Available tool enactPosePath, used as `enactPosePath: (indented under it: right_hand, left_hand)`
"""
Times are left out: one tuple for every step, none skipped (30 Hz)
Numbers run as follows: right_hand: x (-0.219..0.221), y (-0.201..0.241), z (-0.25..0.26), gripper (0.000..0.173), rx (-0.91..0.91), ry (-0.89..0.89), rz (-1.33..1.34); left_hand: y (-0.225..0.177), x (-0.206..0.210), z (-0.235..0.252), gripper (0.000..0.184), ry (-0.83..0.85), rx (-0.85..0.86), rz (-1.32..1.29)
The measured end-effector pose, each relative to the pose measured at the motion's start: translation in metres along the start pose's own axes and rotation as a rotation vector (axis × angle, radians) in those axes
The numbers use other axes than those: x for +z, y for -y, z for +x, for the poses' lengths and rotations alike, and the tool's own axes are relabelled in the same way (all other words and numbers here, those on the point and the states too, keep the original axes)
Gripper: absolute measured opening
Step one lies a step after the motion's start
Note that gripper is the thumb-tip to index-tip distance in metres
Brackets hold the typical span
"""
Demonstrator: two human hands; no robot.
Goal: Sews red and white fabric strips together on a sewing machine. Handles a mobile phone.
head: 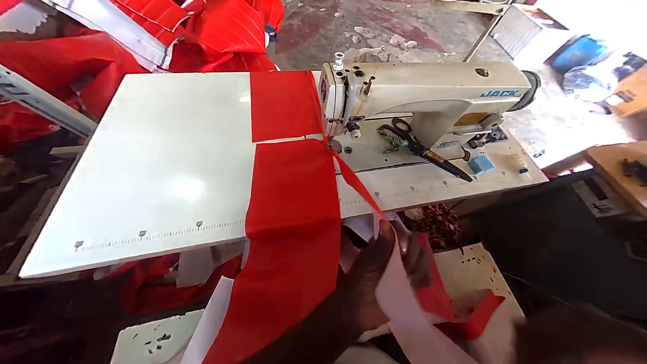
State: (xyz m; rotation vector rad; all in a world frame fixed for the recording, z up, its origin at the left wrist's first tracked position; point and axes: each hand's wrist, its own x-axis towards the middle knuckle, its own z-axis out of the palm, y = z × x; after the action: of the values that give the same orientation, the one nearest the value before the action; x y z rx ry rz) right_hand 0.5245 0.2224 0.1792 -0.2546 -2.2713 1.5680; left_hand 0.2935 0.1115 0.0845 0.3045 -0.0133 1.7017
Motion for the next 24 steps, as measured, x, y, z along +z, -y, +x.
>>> enactPosePath:
  right_hand:
    - [-0.01, -0.021, 0.01, 0.078, 0.158, 0.071, 0.009]
    - [-0.009, -0.039, 0.025, 0.079, 0.288, 0.05, 0.005]
    - [0.002, -0.056, 0.04, 0.072, 0.359, -0.005, -0.006]
    - [0.019, -0.07, 0.056, 0.061, 0.401, -0.077, -0.008]
    - [0.04, -0.084, 0.072, 0.047, 0.427, -0.146, -0.004]
    - [0.062, -0.098, 0.089, 0.041, 0.438, -0.182, -0.002]
    - [0.082, -0.112, 0.104, 0.04, 0.434, -0.186, -0.006]
    - [0.098, -0.123, 0.117, 0.042, 0.422, -0.178, -0.004]
    - [0.111, -0.133, 0.129, 0.042, 0.422, -0.172, 0.026]
    - [0.12, -0.139, 0.139, 0.039, 0.426, -0.171, 0.071]
    - [0.125, -0.142, 0.147, 0.034, 0.432, -0.184, 0.114]
    - [0.128, -0.142, 0.154, 0.029, 0.439, -0.204, 0.134]
    - [0.129, -0.141, 0.159, 0.025, 0.435, -0.228, 0.109]
    - [0.129, -0.14, 0.163, 0.024, 0.424, -0.246, 0.049]
    - [0.128, -0.14, 0.166, 0.024, 0.412, -0.247, -0.041]
    - [0.126, -0.14, 0.168, 0.025, 0.393, -0.228, -0.145]
    - [0.125, -0.142, 0.169, 0.026, 0.366, -0.197, -0.251]
    - [0.124, -0.144, 0.172, 0.027, 0.345, -0.161, -0.351]
    - [0.123, -0.147, 0.177, 0.029, 0.329, -0.124, -0.435]
    - [0.121, -0.146, 0.182, 0.029, 0.331, -0.082, -0.512]
    - [0.119, -0.146, 0.185, 0.028, 0.334, -0.053, -0.577]
    - [0.117, -0.145, 0.187, 0.025, 0.334, -0.046, -0.631]
    - [0.115, -0.145, 0.188, 0.023, 0.339, -0.052, -0.672]
    - [0.113, -0.147, 0.187, 0.023, 0.342, -0.064, -0.699]
  left_hand:
    - [-0.006, -0.002, -0.009, 0.029, -0.074, -0.034, 0.053]
    - [-0.011, -0.002, -0.02, 0.027, -0.187, -0.079, 0.122]
    - [-0.012, -0.001, -0.031, 0.024, -0.319, -0.132, 0.199]
    - [-0.011, 0.0, -0.041, 0.023, -0.432, -0.193, 0.26]
    - [-0.008, -0.001, -0.047, 0.027, -0.525, -0.259, 0.324]
    - [-0.006, -0.002, -0.052, 0.032, -0.594, -0.321, 0.378]
    - [-0.004, -0.003, -0.055, 0.034, -0.627, -0.375, 0.432]
    - [-0.002, -0.004, -0.058, 0.035, -0.626, -0.413, 0.482]
    - [0.0, -0.004, -0.059, 0.036, -0.601, -0.436, 0.539]
    - [0.001, -0.004, -0.06, 0.036, -0.569, -0.443, 0.629]
    - [0.002, -0.006, -0.061, 0.035, -0.525, -0.436, 0.755]
    - [0.002, -0.01, -0.062, 0.035, -0.476, -0.431, 0.909]
    - [0.0, -0.014, -0.063, 0.037, -0.441, -0.449, 1.077]
    - [-0.003, -0.015, -0.062, 0.041, -0.421, -0.492, 1.243]
    - [-0.007, -0.015, -0.061, 0.044, -0.403, -0.55, 1.384]
    - [-0.009, -0.016, -0.059, 0.048, -0.385, -0.603, 1.489]
    - [-0.01, -0.016, -0.058, 0.05, -0.366, -0.656, 1.552]
    - [-0.011, -0.017, -0.057, 0.051, -0.347, -0.689, 1.584]
    - [-0.011, -0.017, -0.056, 0.051, -0.335, -0.704, 1.595]
    - [-0.011, -0.018, -0.055, 0.051, -0.328, -0.719, 1.592]
    - [-0.011, -0.019, -0.053, 0.051, -0.327, -0.724, 1.584]
    - [-0.011, -0.019, -0.052, 0.051, -0.326, -0.731, 1.572]
    - [-0.012, -0.02, -0.051, 0.05, -0.326, -0.734, 1.559]
    - [-0.014, -0.02, -0.05, 0.05, -0.324, -0.736, 1.55]
